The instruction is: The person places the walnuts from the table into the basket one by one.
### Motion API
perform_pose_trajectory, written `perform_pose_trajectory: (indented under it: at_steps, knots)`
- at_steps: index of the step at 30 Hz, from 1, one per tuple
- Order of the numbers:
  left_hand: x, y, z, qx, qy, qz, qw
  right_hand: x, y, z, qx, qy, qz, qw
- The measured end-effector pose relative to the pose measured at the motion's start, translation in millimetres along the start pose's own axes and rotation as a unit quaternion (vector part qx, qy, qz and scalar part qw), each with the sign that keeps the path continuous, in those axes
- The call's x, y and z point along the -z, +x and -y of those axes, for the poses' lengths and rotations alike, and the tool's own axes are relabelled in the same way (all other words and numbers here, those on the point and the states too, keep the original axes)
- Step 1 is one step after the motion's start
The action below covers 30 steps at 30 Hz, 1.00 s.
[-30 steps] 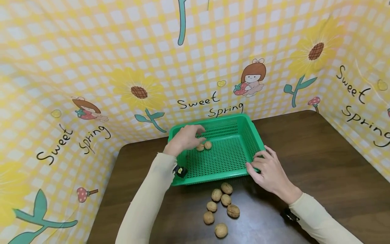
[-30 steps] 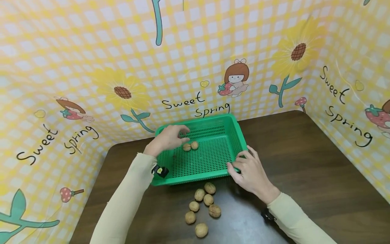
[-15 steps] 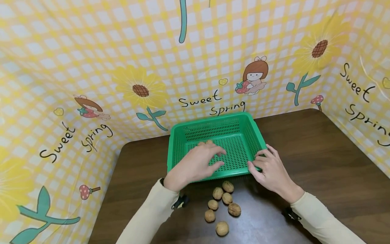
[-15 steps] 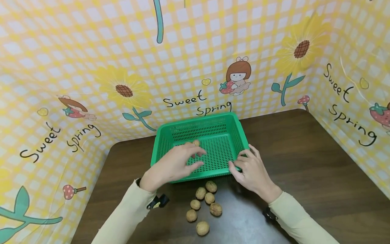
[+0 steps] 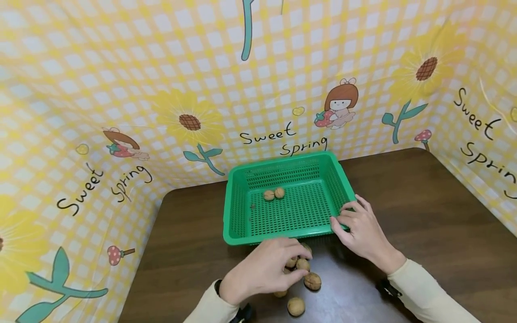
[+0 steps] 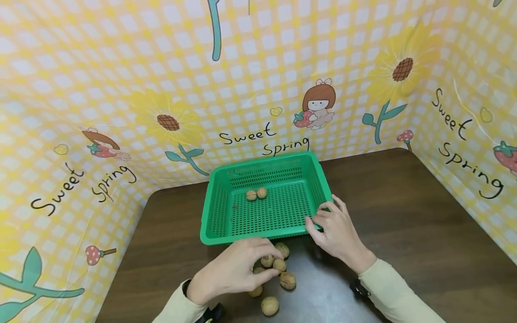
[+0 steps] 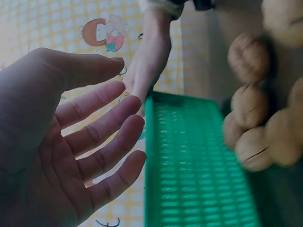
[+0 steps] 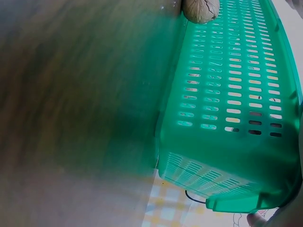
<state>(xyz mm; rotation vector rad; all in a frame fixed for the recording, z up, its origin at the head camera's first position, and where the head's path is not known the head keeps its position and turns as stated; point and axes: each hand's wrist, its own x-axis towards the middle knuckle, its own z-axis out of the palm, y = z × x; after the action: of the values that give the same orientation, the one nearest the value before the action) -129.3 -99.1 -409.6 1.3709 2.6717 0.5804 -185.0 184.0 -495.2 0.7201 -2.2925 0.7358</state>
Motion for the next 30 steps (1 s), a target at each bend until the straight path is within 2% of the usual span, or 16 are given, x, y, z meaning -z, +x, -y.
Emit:
perform_pose_trajectory:
  at_steps: [6,11,14,19,23,27,30]
  knots:
    - [-27.3,-14.4,-3.0,-0.022,0.028,0.005,0.9994,0.6,-2.1,1.6,-0.001,0.003,-0.005,1.0000]
    - [-49.6,-23.3,-3.2,-0.019,0.023,0.015,0.9994,1.0,-0.3,1.8,0.002,0.004,-0.003,1.0000]
    - [-58.1,-26.8,-2.8,-0.005,0.006,0.039,0.9992,1.8,0.3,1.7,0.003,0.005,-0.002,1.0000]
    - [-65.5,-32.5,-2.4,0.015,0.012,0.078,0.9968,2.2,0.4,1.3,0.002,0.006,-0.002,1.0000]
    - [-66.6,-36.6,-0.2,0.017,0.027,0.091,0.9954,1.4,0.6,0.8,0.002,0.007,-0.003,1.0000]
    - [-64.5,-38.6,0.3,0.038,0.031,0.112,0.9925,1.0,0.8,1.2,0.004,0.009,-0.005,0.9999]
    - [-64.2,-39.5,0.8,0.043,0.032,0.114,0.9920,0.5,0.9,1.8,0.005,0.010,-0.006,0.9999]
